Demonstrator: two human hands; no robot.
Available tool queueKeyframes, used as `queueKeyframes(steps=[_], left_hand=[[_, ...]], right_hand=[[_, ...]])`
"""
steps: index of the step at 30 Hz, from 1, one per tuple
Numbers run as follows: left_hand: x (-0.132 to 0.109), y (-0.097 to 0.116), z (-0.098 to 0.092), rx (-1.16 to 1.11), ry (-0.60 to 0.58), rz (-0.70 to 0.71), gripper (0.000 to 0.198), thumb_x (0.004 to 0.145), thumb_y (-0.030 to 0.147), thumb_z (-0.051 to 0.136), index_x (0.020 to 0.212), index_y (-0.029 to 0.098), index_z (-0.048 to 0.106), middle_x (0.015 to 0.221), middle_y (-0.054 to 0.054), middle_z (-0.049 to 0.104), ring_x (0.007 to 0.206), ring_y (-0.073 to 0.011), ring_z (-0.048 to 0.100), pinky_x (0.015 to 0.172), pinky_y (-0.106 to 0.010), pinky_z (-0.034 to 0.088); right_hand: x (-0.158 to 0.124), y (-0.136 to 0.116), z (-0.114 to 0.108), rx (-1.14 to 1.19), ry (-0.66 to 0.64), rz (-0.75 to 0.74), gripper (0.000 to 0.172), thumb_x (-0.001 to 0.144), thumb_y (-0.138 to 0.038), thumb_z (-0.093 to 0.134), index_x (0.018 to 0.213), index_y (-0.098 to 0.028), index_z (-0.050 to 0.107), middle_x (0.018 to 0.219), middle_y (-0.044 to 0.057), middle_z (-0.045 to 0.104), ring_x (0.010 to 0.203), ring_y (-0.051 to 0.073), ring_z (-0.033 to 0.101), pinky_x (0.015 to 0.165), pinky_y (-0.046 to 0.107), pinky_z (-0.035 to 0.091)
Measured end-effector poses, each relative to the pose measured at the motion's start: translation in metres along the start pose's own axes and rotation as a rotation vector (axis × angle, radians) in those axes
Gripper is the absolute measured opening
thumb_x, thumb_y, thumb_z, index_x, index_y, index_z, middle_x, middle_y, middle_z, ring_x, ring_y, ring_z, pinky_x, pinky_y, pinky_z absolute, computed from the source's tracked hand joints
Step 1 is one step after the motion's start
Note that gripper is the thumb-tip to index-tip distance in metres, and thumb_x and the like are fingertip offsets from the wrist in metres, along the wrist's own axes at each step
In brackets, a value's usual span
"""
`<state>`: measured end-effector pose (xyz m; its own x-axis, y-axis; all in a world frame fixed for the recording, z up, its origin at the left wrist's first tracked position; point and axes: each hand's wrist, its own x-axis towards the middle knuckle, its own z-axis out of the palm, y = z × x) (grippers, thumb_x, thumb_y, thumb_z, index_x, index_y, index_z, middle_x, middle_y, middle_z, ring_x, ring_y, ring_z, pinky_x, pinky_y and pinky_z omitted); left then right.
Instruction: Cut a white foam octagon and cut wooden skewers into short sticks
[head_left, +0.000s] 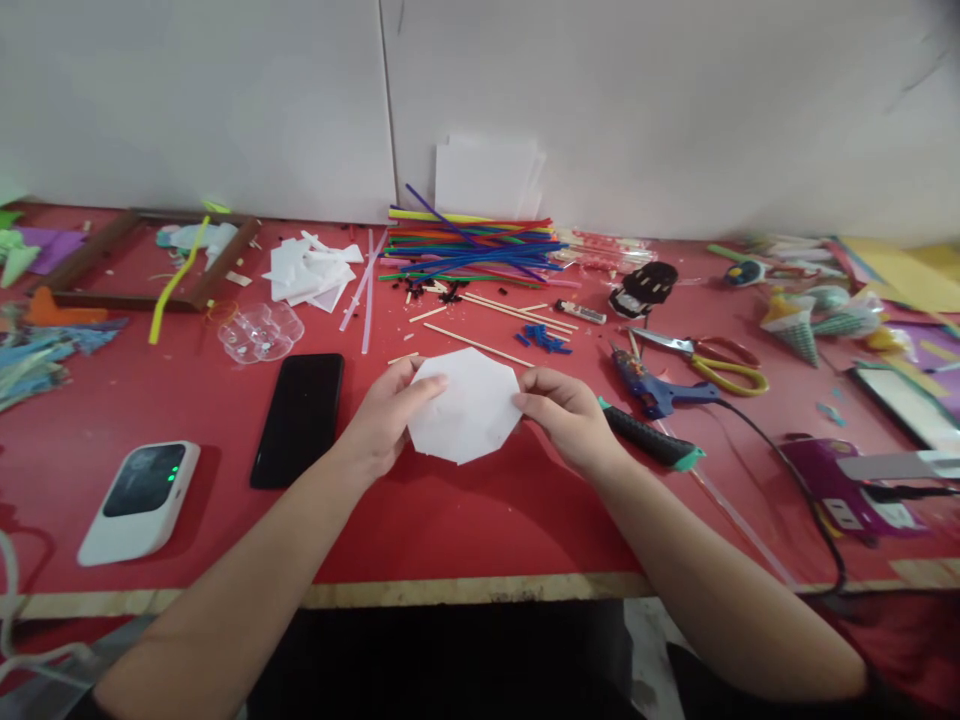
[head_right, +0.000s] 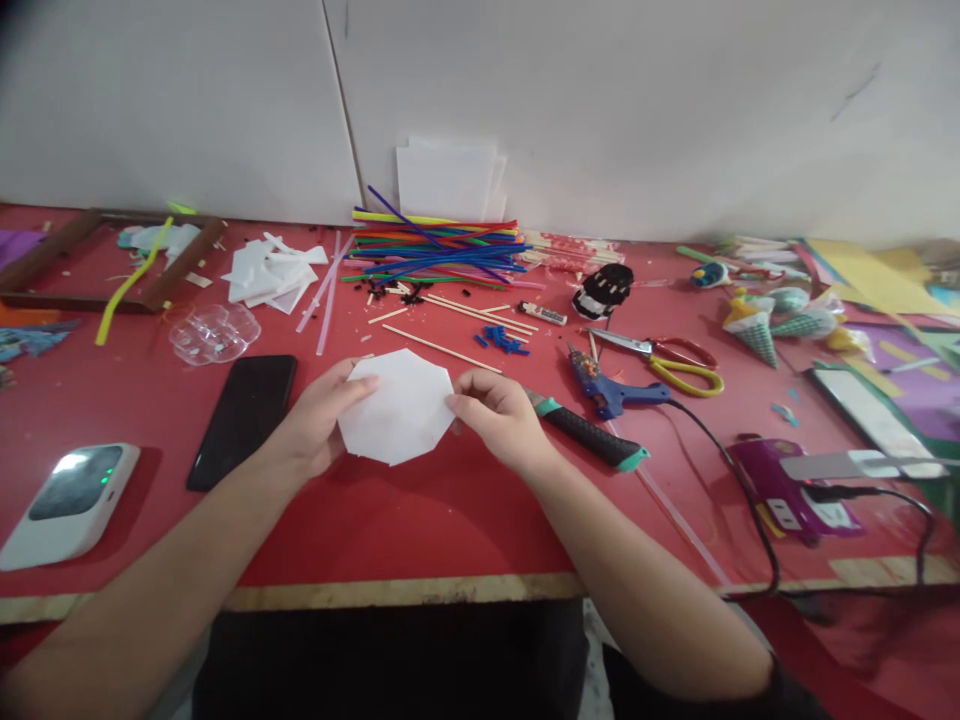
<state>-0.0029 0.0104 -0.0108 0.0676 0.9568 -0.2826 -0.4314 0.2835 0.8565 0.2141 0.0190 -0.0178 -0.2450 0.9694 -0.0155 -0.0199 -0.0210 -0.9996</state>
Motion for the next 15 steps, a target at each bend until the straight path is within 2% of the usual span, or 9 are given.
queueKeyframes(steps=[4, 7, 10, 13, 15], left_hand=[[-0.0011, -0.0041, -0.0035, 0.113, -0.056, 0.043, 0.038, 0.068, 0.042, 0.089, 0.092, 0.018, 0.075, 0.075, -0.005, 0.07, 0.062, -0.0167, 0.062, 0.055, -0.026, 0.046], [-0.0007, -0.0087, -0.0049, 0.143, -0.065, 0.084, 0.035, 0.068, 0.037, 0.09, 0.095, 0.019, 0.077, 0.081, -0.006, 0.072, 0.065, -0.0173, 0.063, 0.06, -0.028, 0.049], [-0.001, -0.0096, -0.0034, 0.13, -0.021, 0.165, 0.032, 0.066, 0.028, 0.091, 0.094, 0.02, 0.079, 0.085, -0.005, 0.073, 0.071, -0.0183, 0.065, 0.068, -0.029, 0.05], [-0.0042, -0.0051, -0.0004, 0.131, 0.009, 0.287, 0.022, 0.064, 0.016, 0.09, 0.082, 0.022, 0.079, 0.095, -0.007, 0.075, 0.094, -0.0235, 0.068, 0.086, -0.034, 0.052], [-0.0078, -0.0009, 0.0014, 0.187, -0.01, 0.382, 0.021, 0.063, 0.008, 0.087, 0.073, 0.023, 0.077, 0.115, -0.01, 0.072, 0.118, -0.0278, 0.063, 0.102, -0.038, 0.048]], right_hand=[[-0.0003, -0.0005, 0.0002, -0.036, -0.004, -0.007, 0.025, 0.076, -0.04, 0.078, 0.067, -0.022, 0.063, 0.061, -0.003, 0.058, 0.057, 0.013, 0.054, 0.056, 0.029, 0.045], [0.0001, 0.0006, 0.0018, -0.016, 0.057, -0.017, 0.026, 0.079, -0.045, 0.077, 0.073, -0.022, 0.067, 0.063, -0.002, 0.06, 0.057, 0.014, 0.055, 0.057, 0.031, 0.048], [0.0006, 0.0001, 0.0028, -0.033, 0.139, -0.081, 0.025, 0.08, -0.048, 0.077, 0.081, -0.024, 0.072, 0.066, 0.0, 0.062, 0.056, 0.014, 0.055, 0.055, 0.032, 0.049], [0.0, -0.0027, 0.0025, -0.111, 0.151, -0.229, 0.015, 0.081, -0.039, 0.077, 0.089, -0.027, 0.076, 0.083, 0.003, 0.067, 0.065, 0.016, 0.06, 0.056, 0.033, 0.052], [-0.0009, -0.0043, 0.0019, -0.187, 0.134, -0.335, 0.008, 0.083, -0.03, 0.074, 0.09, -0.03, 0.078, 0.098, 0.005, 0.069, 0.082, 0.019, 0.065, 0.067, 0.036, 0.056]])
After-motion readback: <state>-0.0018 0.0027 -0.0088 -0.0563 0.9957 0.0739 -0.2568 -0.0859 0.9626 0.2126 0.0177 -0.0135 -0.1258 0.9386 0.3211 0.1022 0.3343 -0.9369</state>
